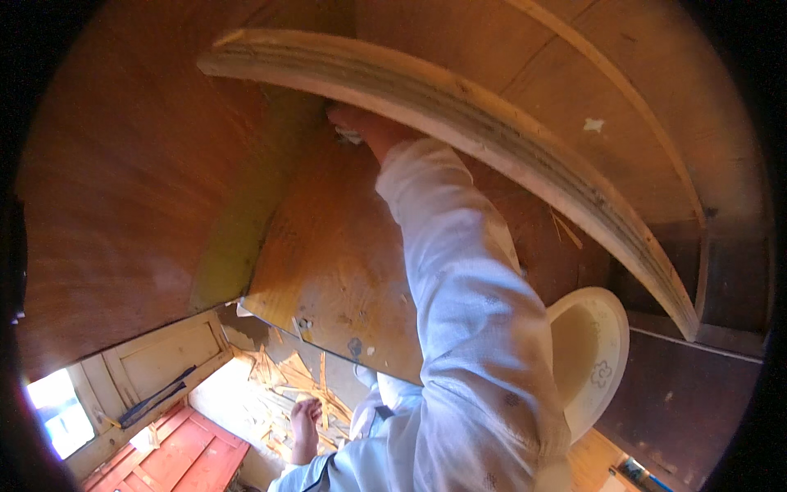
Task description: The person brushes a liquid inside a wooden cabinet, retrieves a hammer and nails from a shelf, hammers a wooden strip into place inside the cabinet, and wipes the interior surface with a cloth.
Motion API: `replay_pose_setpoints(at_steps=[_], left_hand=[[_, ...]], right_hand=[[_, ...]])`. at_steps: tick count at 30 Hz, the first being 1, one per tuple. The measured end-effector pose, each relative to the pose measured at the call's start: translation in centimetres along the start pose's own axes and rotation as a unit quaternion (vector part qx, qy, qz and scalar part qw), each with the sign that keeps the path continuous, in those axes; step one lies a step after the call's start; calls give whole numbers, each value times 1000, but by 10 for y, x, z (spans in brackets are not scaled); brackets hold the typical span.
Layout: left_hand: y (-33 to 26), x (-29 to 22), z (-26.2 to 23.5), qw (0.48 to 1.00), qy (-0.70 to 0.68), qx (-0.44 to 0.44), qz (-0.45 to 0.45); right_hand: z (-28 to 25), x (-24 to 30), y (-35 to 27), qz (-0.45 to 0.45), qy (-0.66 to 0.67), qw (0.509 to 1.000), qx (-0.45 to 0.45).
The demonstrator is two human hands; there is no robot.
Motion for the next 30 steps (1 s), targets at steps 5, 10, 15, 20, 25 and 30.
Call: replay_pose_setpoints(at_steps=[5,10,15,20,25,30], left_hand=[[2,-12,14,1000,12,1,16],[11,17,0,1000,29,0,2],[17,39,-20,1000,11,-4,-18],[16,34,-24,999,-9,-33,-38],[21,41,-30,999,-19,-14,-26],[17,34,-14,998,16,-22,-58]], right_hand=[[-17,-13,-35,-16,-85,995,-40],[-65,-118,-73,-19,-34,997,-66],[-115,-113,-117,41,-106,990,-87],[-69,-54,-80,-25,-75,973,-216],[4,-30,-22,-26,-84,986,-143],[9,-41,-19,-26,-83,989,-121]])
Point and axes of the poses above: each hand's wrist, its own y-axis towards the middle knuckle, its own z-axis out of the palm, x = y × z, the point moved 1 cm from there along y, towards the middle knuckle, and after that the axes turned 10 degrees about y, right-handed, at the moved point
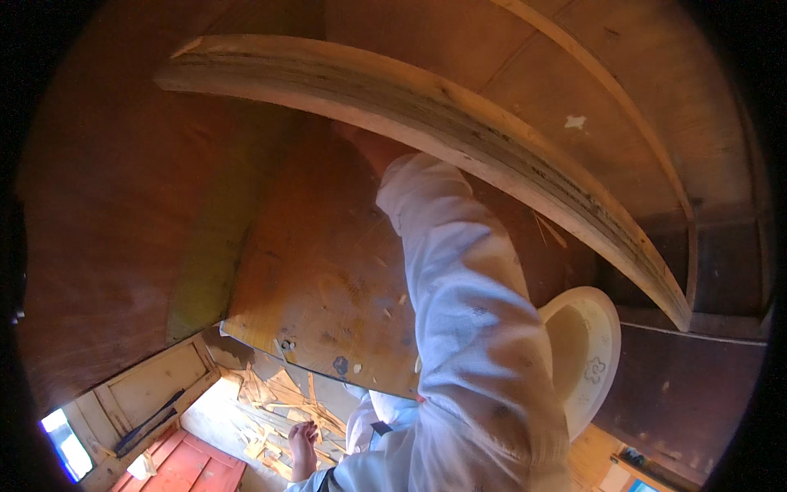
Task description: The person brushes a liquid inside a wooden cabinet, retrieves a hammer and nails from a shelf, hammers a wooden strip into place inside the cabinet, and wipes the interior surface with a cloth.
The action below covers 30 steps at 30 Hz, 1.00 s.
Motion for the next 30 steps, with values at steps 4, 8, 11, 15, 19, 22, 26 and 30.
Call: replay_pose_setpoints(at_steps=[4,8,11,15,19,22,26,30], left_hand=[[7,-8,7,1000,13,8,17],[9,-15,7,999,11,24,45],[2,-21,7,998,25,26,50],[4,-5,-6,999,-3,21,50],[7,6,-17,1000,3,5,24],[12,7,-22,1000,14,1,16],[1,-15,-12,999,-12,-13,36],[-3,-18,-10,999,-6,-20,27]], right_hand=[[-33,-35,-26,21,-16,1000,14],[-86,-105,-68,72,-38,996,22],[-120,-164,-106,41,-198,978,48],[-160,-166,-122,100,-156,982,36],[-138,-143,-117,17,-28,996,-82],[-99,-87,-92,69,-110,990,61],[-36,-86,-27,-86,145,986,2],[-17,-25,14,-84,81,992,37]])
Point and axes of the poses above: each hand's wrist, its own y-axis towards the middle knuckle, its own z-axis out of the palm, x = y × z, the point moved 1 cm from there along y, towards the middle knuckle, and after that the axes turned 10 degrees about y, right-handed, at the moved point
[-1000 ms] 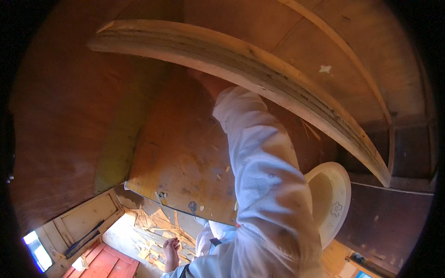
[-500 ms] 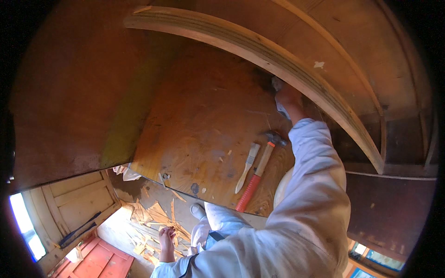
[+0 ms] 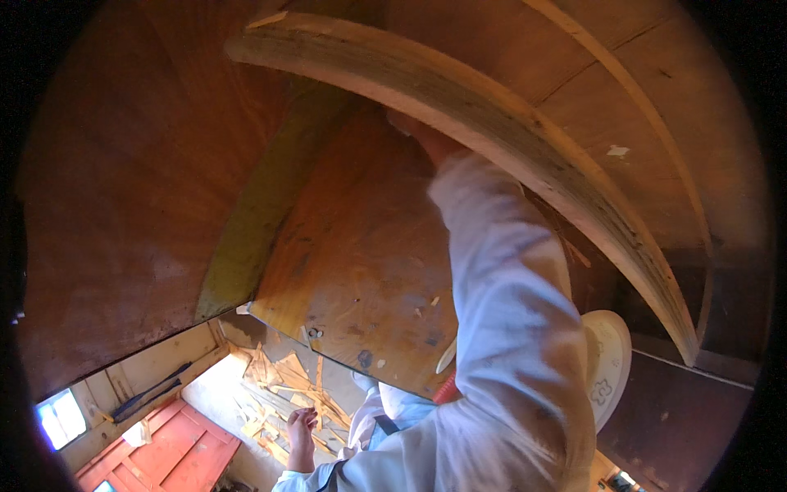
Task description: The person brushes a liquid inside a wooden cabinet, retrieves a hammer and nails from a shelf, hammers a wooden strip into place inside the cabinet, and wipes the interior surface with a cloth.
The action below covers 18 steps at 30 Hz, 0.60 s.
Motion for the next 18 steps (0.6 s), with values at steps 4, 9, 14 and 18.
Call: replay_pose_setpoints(at_steps=[4,9,14,18], left_hand=[[-14,-3,1,999,-32,-10,8],[-25,18,-12,999,-42,-6,9],[-30,58,-43,998,-58,4,8],[-41,87,-70,997,-76,9,21]], right_hand=[[29,-16,4,-62,-7,998,3],[29,-75,-50,-48,-3,999,24],[30,-10,-143,-79,67,993,50],[35,74,-211,-120,58,989,61]])
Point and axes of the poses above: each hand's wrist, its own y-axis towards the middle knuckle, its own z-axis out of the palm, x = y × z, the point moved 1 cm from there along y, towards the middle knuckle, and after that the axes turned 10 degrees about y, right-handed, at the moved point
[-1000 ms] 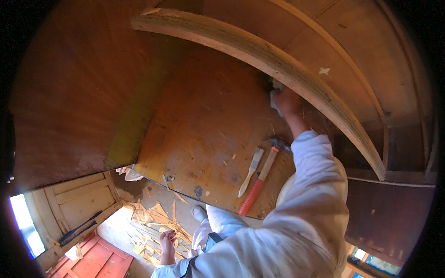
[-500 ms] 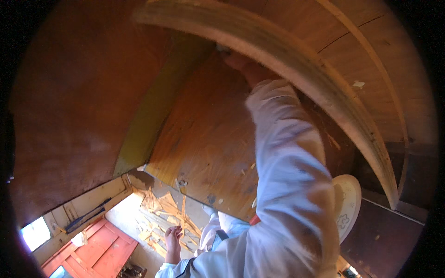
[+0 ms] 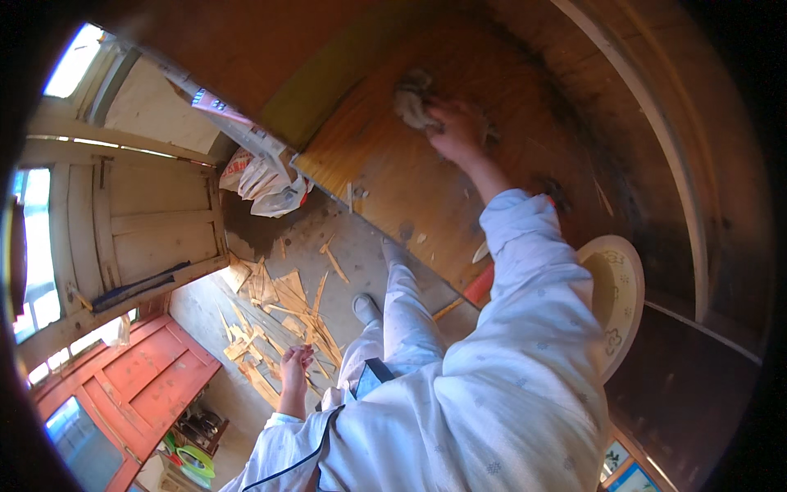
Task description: The person brushes a liquid inside a wooden cabinet, retrieves a hammer and nails from a shelf, hammers a wooden strip into place inside the cabinet, and wipes the interior surface with a cloth.
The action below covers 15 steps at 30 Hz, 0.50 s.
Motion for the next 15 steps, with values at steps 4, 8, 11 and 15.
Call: replay_pose_setpoints(at_steps=[4,8,11,15], left_hand=[[-14,22,-35,1000,1,-4,16],[-22,50,-73,1000,-1,-13,25],[-27,62,-95,998,-34,-49,12],[-33,71,-112,995,-52,-89,8]], right_hand=[[17,96,-39,8,53,998,44],[40,199,-76,-83,144,981,100],[70,284,-109,-125,305,940,85],[96,343,-112,-6,434,900,41]])
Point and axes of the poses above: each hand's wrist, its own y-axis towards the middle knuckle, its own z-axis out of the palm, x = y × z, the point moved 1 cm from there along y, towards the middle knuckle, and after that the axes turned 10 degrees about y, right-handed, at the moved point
